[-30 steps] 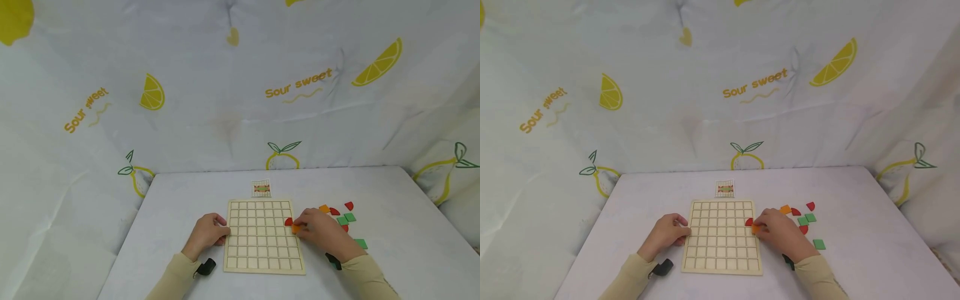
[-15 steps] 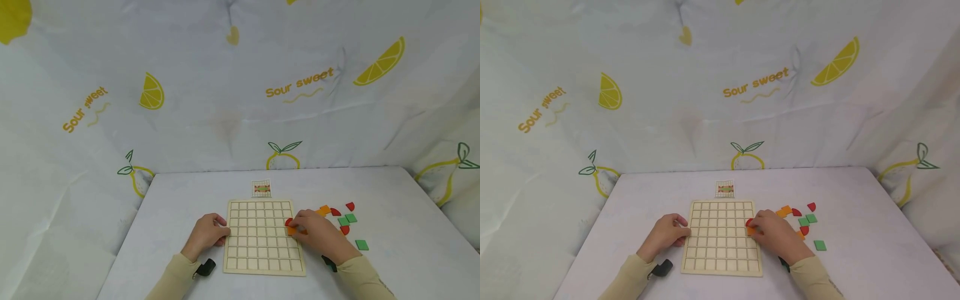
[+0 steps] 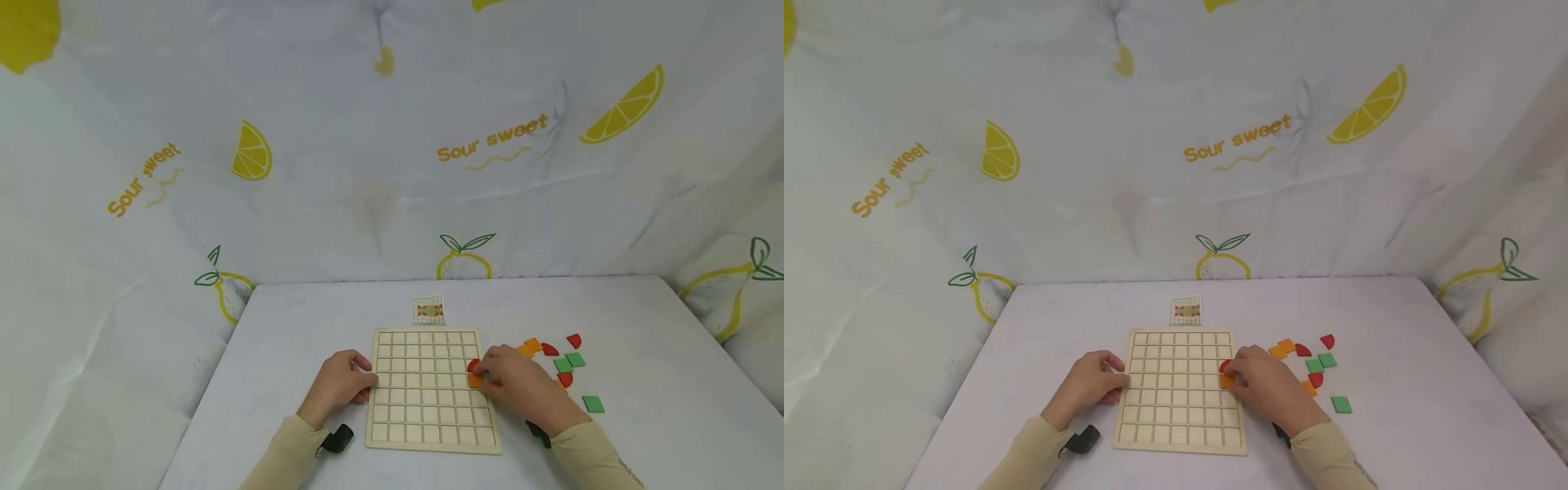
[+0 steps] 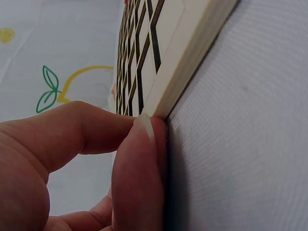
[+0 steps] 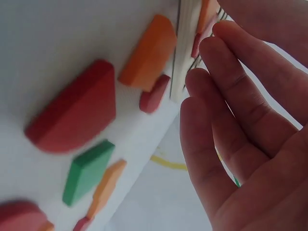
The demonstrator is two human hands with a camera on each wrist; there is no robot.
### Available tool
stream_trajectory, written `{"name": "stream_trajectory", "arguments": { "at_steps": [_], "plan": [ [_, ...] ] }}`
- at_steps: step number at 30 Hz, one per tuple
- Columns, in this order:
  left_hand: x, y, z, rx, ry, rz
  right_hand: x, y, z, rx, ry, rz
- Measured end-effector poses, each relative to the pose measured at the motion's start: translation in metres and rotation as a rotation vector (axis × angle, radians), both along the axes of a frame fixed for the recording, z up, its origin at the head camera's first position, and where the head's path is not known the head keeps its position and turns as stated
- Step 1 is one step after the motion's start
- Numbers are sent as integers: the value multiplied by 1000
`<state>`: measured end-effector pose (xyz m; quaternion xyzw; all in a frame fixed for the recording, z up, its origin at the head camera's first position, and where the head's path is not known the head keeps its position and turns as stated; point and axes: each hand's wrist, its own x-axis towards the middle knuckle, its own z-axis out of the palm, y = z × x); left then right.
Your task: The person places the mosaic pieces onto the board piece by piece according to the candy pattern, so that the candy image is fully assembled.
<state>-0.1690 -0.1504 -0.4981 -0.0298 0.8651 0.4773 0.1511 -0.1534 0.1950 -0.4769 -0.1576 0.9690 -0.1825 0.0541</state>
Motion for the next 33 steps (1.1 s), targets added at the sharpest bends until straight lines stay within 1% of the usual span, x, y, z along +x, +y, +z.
{"name": "stream_trajectory", "arguments": {
  "at_steps": [3,6,9,13,19,23,26,30,33],
  "plan": [
    [1,1,0,3,0,3,0,8,4,-15,5,-21],
    [1,3,0,-9,-4,3,2,25,10,-33,22,-46],
    [1,3,0,-20,-6,5,6,44,15,-46,28,-67],
    [1,2,1,-19,1,11,14,70,19,-44,10,-99],
    [3,4,2,-28,-6,18,28,108,16,4,17,-166],
    [2,4,3,-29,-13,22,34,126,13,29,-10,-194],
    [2,4,4,-30,-13,24,40,135,12,44,-29,-204],
    [1,4,3,-43,-12,26,50,142,9,49,-25,-205],
    [1,5,2,-49,-8,23,57,146,7,46,-22,-220]
  ]
}}
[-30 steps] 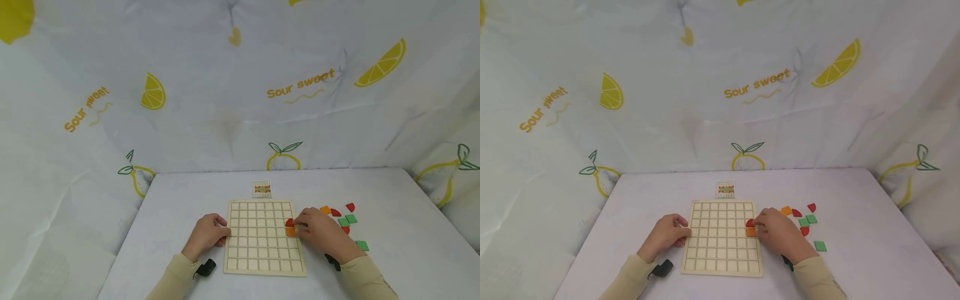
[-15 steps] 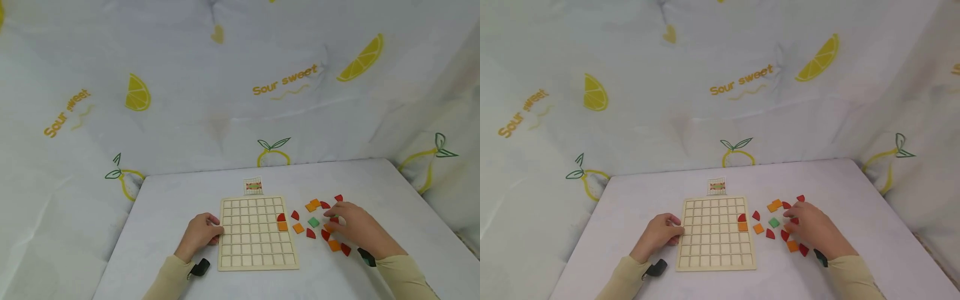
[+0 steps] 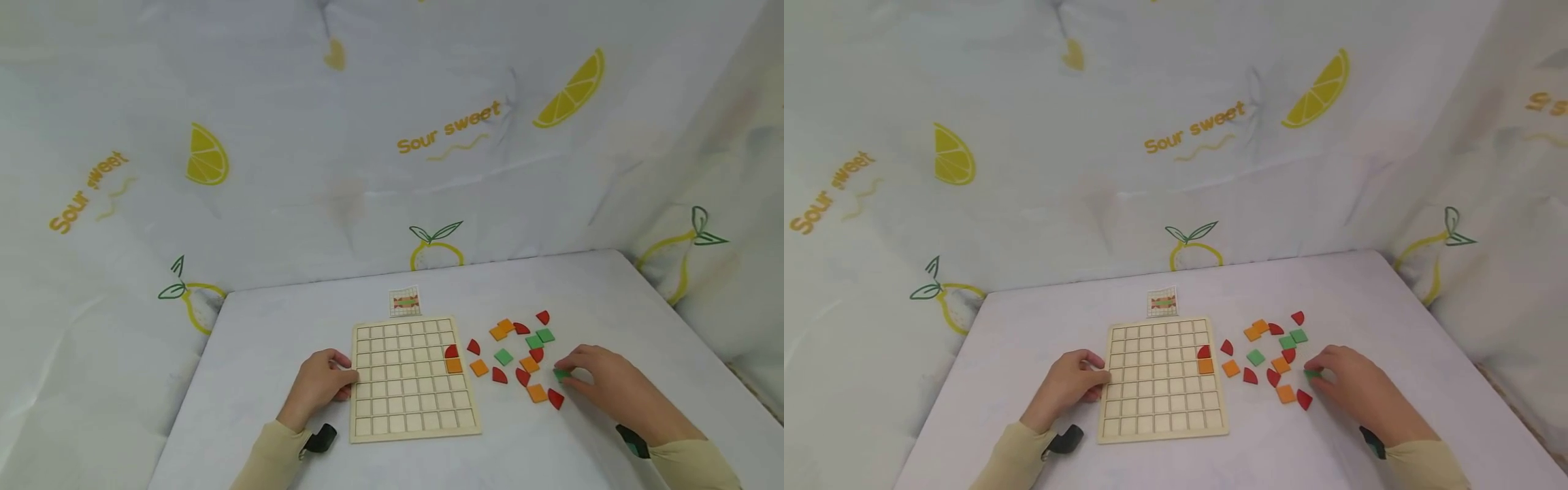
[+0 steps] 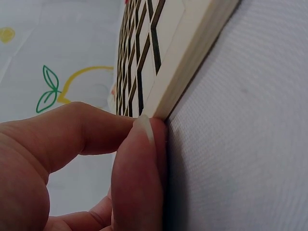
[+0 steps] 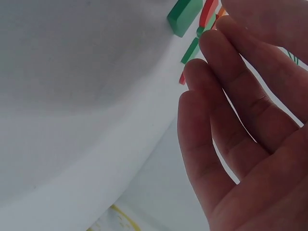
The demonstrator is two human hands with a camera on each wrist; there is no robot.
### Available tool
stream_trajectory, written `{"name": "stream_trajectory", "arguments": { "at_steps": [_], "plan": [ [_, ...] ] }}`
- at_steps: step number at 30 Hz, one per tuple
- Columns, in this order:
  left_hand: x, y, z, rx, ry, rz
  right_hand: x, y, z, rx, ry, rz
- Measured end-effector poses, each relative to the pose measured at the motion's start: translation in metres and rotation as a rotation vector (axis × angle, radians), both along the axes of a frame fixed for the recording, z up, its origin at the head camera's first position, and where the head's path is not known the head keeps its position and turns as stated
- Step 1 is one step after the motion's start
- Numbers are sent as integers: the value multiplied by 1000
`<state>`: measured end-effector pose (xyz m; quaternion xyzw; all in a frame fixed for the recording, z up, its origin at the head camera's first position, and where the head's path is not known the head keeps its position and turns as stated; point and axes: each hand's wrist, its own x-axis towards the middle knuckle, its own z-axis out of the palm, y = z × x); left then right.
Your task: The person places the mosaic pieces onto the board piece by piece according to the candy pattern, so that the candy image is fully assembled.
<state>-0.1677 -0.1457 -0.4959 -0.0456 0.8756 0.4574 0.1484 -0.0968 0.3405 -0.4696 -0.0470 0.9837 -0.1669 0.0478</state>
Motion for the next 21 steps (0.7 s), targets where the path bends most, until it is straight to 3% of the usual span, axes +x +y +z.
{"name": "stream_trajectory", "arguments": {
  "at_steps": [6,13,21],
  "plan": [
    [1,0,1,13,7,3,3,3,-3,-4,-1,-19],
    [1,1,1,19,1,3,5,2,-4,-6,-71,-42],
    [1,0,1,12,3,3,19,-2,-8,-11,-59,-32]
  ]
}}
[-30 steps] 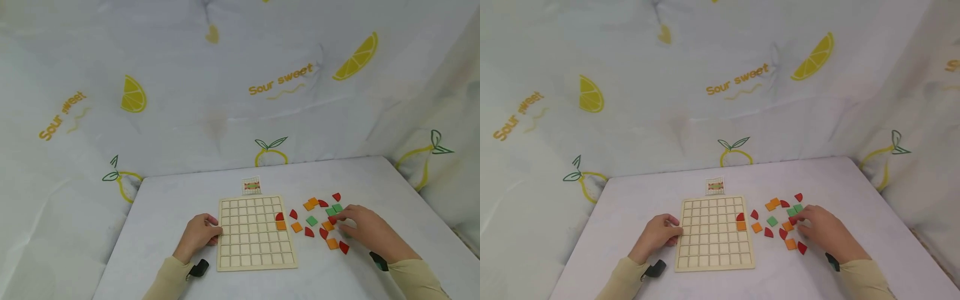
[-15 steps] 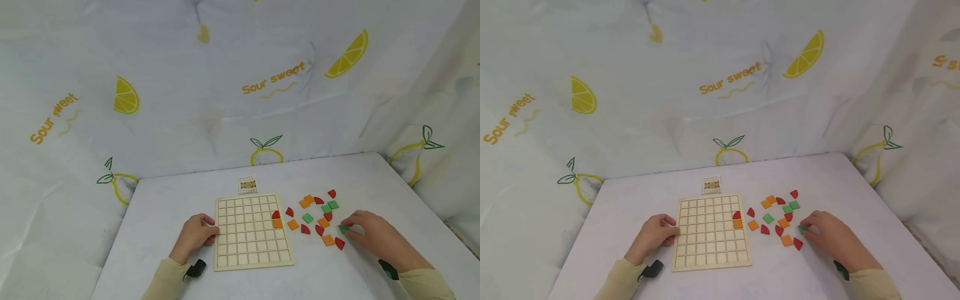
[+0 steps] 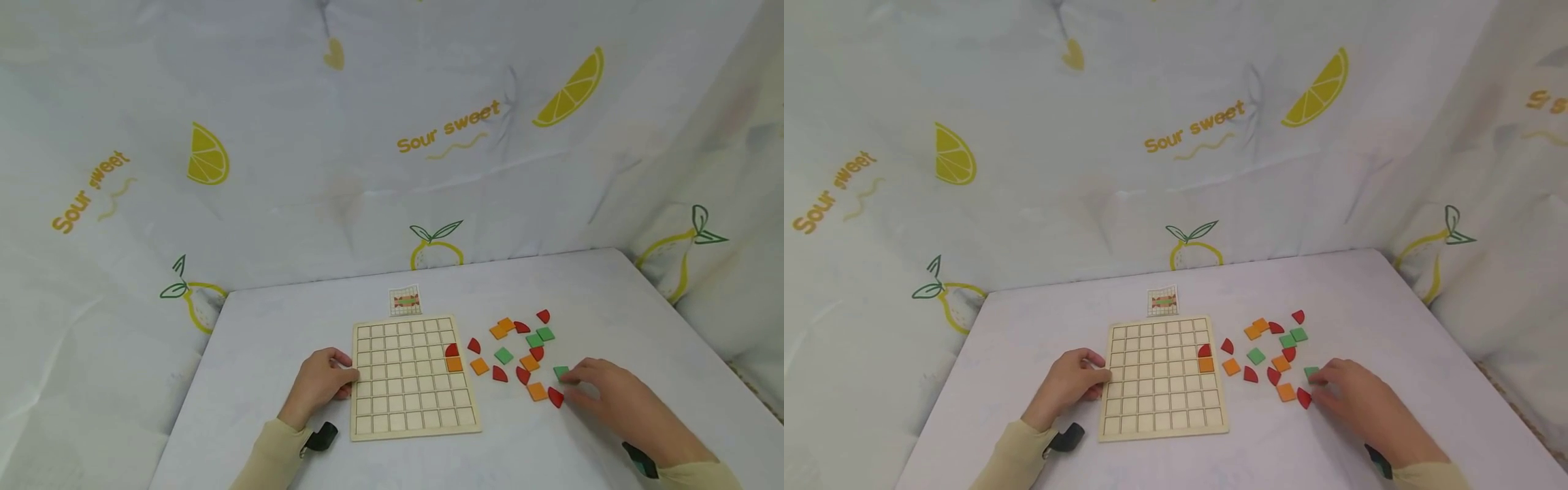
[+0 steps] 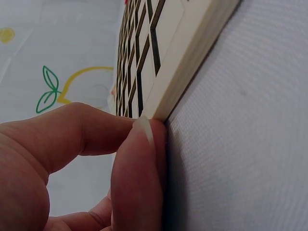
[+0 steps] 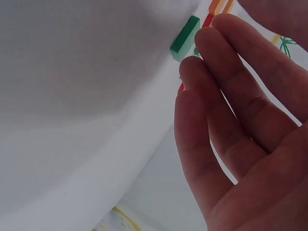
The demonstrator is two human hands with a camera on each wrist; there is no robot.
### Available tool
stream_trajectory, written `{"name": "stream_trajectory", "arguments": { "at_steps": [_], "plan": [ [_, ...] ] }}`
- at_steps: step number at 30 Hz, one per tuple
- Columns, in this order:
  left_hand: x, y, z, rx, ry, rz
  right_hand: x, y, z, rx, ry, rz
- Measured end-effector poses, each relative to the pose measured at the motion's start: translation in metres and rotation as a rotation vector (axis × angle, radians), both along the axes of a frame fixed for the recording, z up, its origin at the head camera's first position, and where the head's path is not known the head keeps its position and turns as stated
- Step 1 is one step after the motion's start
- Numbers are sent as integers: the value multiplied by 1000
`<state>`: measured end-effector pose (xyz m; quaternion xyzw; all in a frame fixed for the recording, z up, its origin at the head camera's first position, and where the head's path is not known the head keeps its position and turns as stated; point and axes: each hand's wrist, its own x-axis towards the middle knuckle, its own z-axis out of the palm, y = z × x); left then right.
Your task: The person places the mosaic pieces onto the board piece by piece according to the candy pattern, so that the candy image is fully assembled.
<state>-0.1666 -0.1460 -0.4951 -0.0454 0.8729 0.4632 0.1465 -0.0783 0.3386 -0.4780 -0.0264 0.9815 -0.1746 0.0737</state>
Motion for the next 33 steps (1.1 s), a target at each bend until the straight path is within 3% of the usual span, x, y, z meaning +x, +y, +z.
{"name": "stream_trajectory", "arguments": {
  "at_steps": [10,20,26,33],
  "plan": [
    [2,-4,0,-3,-2,13,-3,-18,-5,21,-54,10],
    [5,-3,1,-11,11,20,-11,-15,-10,70,-58,29],
    [3,3,1,3,27,9,-15,-10,0,37,-12,27],
    [3,4,1,-4,27,29,-29,-37,10,-20,66,85]
  ]
}}
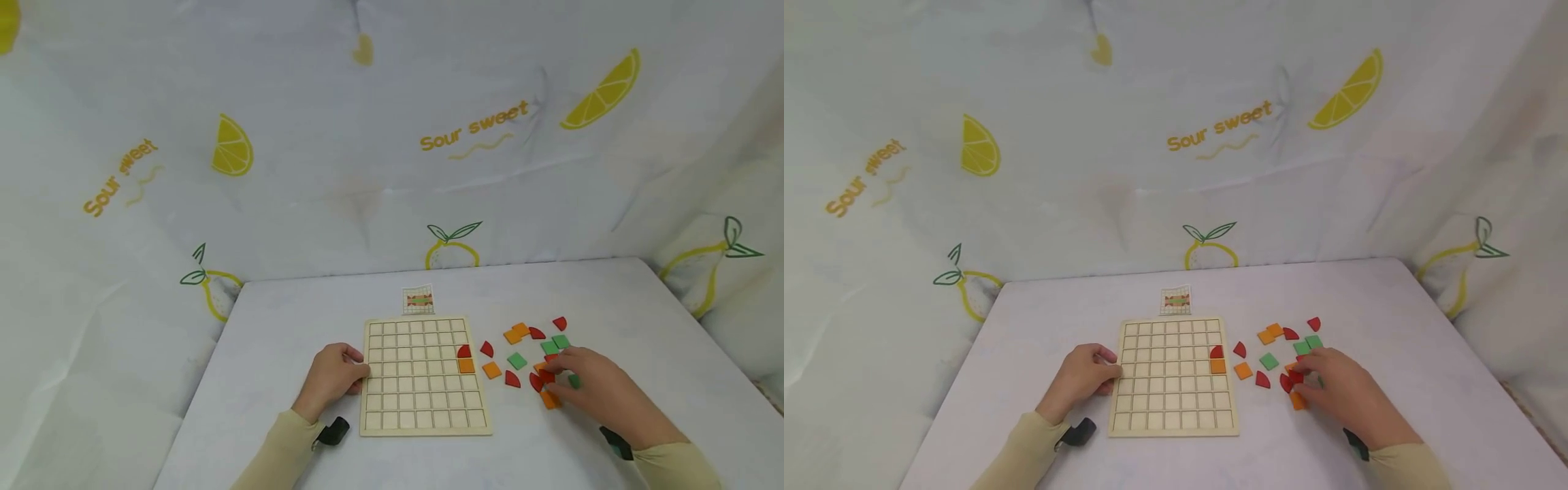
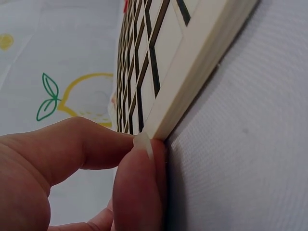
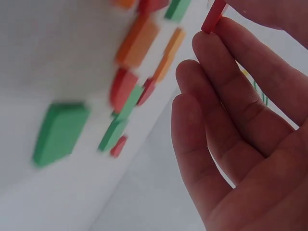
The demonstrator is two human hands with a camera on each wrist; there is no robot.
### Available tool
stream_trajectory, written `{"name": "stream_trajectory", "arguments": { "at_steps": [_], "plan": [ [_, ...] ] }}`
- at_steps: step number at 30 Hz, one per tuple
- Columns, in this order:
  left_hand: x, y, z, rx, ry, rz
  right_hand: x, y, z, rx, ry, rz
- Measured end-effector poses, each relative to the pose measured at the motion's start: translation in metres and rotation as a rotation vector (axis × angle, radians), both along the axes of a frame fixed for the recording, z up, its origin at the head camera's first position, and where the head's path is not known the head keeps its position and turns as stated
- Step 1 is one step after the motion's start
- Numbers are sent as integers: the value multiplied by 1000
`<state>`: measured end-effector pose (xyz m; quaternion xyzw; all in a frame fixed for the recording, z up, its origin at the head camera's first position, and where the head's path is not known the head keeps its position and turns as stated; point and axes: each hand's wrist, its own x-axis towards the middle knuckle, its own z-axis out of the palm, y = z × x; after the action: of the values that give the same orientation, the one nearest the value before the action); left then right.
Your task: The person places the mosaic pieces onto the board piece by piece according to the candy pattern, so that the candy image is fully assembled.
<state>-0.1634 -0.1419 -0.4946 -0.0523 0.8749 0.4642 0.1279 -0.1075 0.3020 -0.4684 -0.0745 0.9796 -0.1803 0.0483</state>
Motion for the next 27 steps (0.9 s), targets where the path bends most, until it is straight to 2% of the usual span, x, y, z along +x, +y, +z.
{"name": "stream_trajectory", "arguments": {
  "at_steps": [8,12,15,20,24,27],
  "plan": [
    [0,0,-2,11,-18,5,-17,-50,-2,-26,55,102],
    [-1,-1,-1,12,-18,2,-18,-70,-5,-37,56,159],
    [0,-3,-1,9,-26,5,-16,-83,-8,-42,21,178],
    [-1,-4,-2,7,-37,2,-14,-96,-9,8,8,186],
    [-4,-5,-1,11,-27,3,-17,-101,-5,22,51,215],
    [-5,-1,-3,17,-53,10,-16,-100,-4,16,60,225]
  ]
}}
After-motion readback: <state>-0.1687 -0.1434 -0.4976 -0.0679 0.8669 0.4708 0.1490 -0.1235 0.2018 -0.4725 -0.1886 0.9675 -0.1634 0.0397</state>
